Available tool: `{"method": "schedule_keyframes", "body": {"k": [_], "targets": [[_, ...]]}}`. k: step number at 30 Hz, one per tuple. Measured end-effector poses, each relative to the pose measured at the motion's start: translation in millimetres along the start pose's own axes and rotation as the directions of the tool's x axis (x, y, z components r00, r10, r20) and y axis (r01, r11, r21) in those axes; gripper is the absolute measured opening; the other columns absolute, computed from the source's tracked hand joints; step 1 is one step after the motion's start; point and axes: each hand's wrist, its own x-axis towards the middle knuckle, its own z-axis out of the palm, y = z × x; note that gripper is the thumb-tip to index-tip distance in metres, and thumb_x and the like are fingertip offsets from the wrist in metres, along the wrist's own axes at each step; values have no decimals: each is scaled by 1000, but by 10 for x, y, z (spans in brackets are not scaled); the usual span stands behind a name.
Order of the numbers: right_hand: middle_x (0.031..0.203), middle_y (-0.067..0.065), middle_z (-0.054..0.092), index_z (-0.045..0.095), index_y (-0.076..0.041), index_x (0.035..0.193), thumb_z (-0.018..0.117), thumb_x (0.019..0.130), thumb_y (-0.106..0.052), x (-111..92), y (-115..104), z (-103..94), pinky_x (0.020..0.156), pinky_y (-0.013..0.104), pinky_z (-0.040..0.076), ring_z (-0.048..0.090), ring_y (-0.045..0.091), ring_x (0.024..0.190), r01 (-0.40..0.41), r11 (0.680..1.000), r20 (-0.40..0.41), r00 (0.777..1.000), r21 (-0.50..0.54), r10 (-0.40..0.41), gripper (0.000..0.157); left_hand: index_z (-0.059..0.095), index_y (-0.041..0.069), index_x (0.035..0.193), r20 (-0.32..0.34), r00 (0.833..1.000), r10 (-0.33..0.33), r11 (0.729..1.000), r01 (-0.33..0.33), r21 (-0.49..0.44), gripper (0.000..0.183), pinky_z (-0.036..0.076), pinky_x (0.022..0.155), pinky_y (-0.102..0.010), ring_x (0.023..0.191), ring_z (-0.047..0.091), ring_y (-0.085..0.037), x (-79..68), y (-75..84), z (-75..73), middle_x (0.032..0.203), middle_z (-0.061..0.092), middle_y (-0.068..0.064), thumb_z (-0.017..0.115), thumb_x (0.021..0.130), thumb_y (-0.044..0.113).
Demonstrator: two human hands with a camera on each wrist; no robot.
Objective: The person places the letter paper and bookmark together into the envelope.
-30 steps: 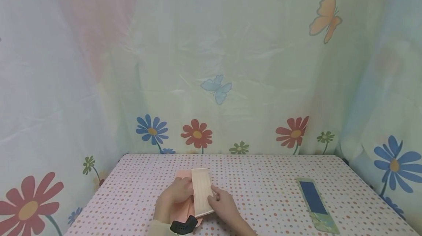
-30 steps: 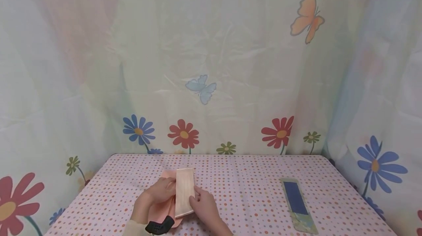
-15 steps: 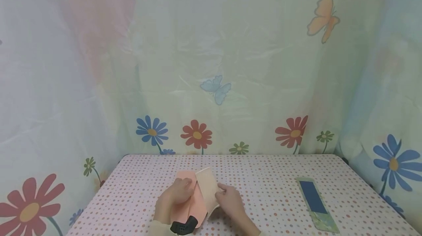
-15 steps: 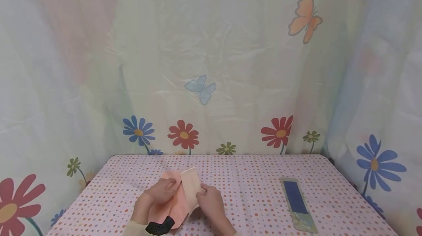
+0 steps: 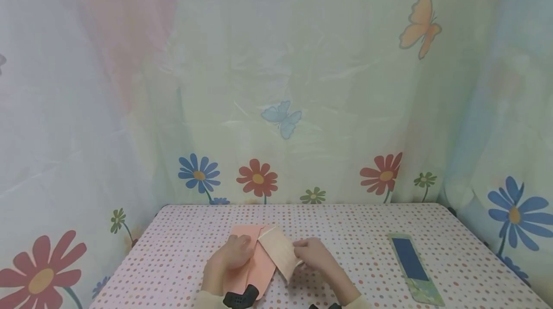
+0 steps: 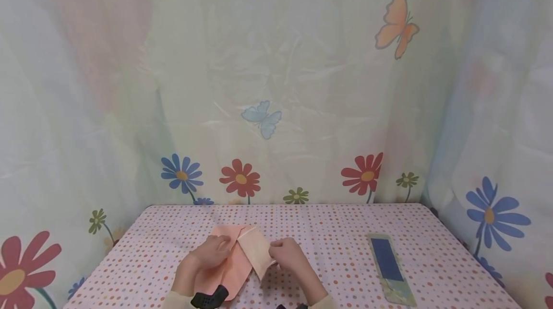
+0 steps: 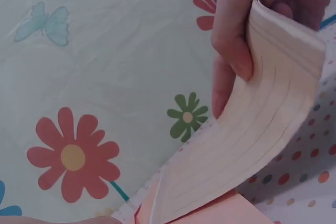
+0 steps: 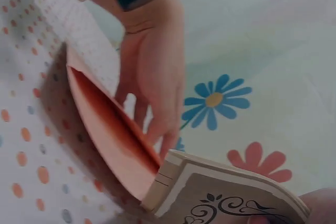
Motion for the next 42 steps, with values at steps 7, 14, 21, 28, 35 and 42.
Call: {"method": "schedule_keyframes", "body": {"k": [7,14,21,28,35,42], "targets": [[86,12,71,58,8,123,53,79,-13,-25,-17,-38,41,14,30,28,4,42,38,998,43,998,57,-41,49,52,6,134,-10,1000,-21,1000,21,-1,46,30,107,-63,136,34,-43,4,16,2,143,42,-24,46,95,30],[67,2,61,53,9,128,59,85,-19,-33,30,259,46,20,44,49,10,50,140,990,-16,990,-8,-140,51,52,8,134,-4,999,-41,999,41,0,45,33,104,-64,132,40,-43,-17,48,-1,142,42,-24,44,97,32],[64,-1,57,53,12,125,68,81,-21,-64,65,457,39,16,34,43,6,46,239,969,-51,969,-54,-242,57,52,6,133,-20,1000,13,1000,-13,7,44,29,107,-64,136,33,-44,-41,68,-23,140,47,-23,39,99,30],[76,3,66,52,12,127,70,80,-23,-76,42,503,43,18,44,54,7,51,228,972,-9,973,-63,-229,61,55,3,130,-36,998,48,998,-47,29,43,33,106,-62,132,39,-44,-53,70,-33,135,49,-23,48,94,25],[77,2,65,43,11,135,68,77,-13,-59,51,480,42,18,46,59,9,51,133,990,91,986,43,-137,68,54,2,130,-35,999,36,999,-35,26,43,34,106,-62,130,40,-44,-49,77,-33,135,49,-24,48,93,24],[59,-1,59,47,6,134,62,76,-5,-55,101,480,38,13,37,52,7,42,96,992,31,995,84,-99,61,55,6,130,-24,1000,-4,1000,4,3,41,32,106,-64,131,40,-43,-45,93,-25,136,49,-22,42,98,28]]}}
